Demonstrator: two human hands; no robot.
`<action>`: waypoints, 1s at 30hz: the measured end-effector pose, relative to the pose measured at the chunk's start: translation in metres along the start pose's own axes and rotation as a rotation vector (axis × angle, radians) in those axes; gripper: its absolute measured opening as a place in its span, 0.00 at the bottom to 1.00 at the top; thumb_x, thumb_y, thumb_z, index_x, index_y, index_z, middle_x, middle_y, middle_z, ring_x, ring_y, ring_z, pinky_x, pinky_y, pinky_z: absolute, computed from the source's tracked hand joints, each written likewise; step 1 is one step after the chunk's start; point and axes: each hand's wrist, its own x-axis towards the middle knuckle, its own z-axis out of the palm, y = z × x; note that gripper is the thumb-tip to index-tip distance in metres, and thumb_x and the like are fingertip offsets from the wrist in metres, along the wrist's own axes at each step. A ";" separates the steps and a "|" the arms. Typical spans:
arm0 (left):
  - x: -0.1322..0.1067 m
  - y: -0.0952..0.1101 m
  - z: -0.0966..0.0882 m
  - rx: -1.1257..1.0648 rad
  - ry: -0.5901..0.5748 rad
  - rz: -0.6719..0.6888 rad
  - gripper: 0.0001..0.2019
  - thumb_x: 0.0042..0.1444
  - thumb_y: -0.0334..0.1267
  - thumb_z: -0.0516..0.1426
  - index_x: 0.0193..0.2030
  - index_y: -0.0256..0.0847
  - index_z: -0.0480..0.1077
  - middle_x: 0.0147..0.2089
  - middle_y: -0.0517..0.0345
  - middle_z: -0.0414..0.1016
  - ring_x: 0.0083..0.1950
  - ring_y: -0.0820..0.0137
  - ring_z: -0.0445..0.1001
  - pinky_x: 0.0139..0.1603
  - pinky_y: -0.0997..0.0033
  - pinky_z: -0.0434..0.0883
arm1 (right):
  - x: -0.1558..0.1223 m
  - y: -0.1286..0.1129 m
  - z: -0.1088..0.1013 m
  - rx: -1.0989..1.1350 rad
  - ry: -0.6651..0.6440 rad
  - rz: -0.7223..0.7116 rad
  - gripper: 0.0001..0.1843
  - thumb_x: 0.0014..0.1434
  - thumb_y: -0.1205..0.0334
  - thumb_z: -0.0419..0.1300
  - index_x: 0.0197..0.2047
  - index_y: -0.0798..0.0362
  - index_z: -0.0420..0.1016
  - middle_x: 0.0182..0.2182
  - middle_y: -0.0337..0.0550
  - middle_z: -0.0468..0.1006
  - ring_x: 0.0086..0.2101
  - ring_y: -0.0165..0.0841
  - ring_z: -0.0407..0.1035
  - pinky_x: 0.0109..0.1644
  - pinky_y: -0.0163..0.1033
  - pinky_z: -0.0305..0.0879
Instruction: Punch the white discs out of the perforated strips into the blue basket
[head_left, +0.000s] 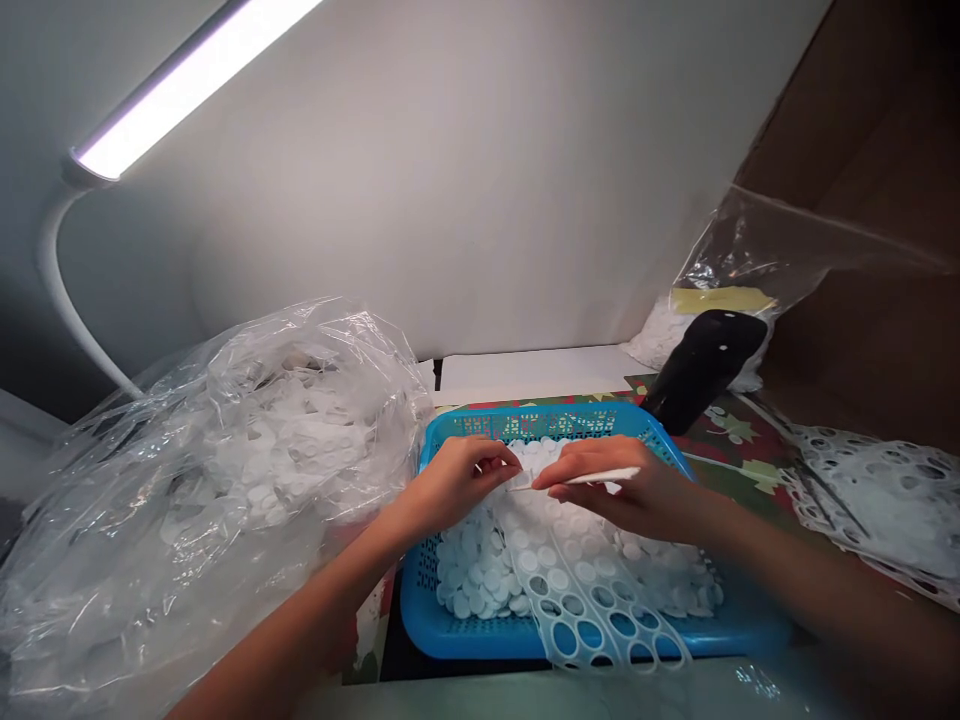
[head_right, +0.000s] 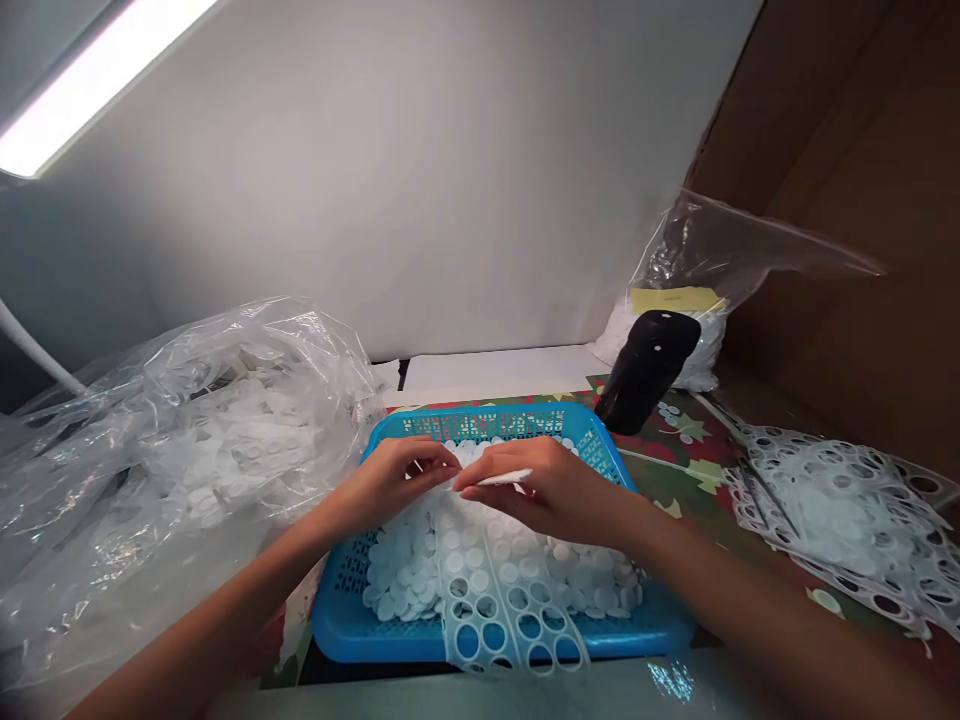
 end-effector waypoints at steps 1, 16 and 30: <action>0.000 0.000 0.000 -0.002 0.001 -0.002 0.10 0.58 0.36 0.51 0.36 0.41 0.74 0.33 0.58 0.75 0.33 0.72 0.70 0.32 0.76 0.65 | 0.000 0.000 0.000 -0.007 -0.002 -0.001 0.10 0.62 0.65 0.53 0.45 0.53 0.72 0.31 0.40 0.74 0.30 0.26 0.66 0.33 0.32 0.62; 0.001 -0.001 -0.001 -0.051 0.142 -0.030 0.09 0.60 0.38 0.50 0.36 0.40 0.71 0.37 0.56 0.72 0.39 0.71 0.70 0.36 0.74 0.69 | -0.001 -0.007 -0.002 -0.130 0.196 -0.119 0.10 0.61 0.69 0.53 0.44 0.51 0.71 0.33 0.40 0.77 0.28 0.26 0.66 0.31 0.33 0.62; 0.004 -0.001 -0.002 -0.275 0.152 -0.102 0.10 0.58 0.39 0.52 0.36 0.36 0.71 0.37 0.54 0.74 0.36 0.71 0.72 0.30 0.76 0.72 | -0.002 -0.007 -0.003 -0.108 0.179 -0.123 0.10 0.61 0.67 0.54 0.46 0.51 0.70 0.32 0.40 0.75 0.30 0.25 0.68 0.32 0.31 0.64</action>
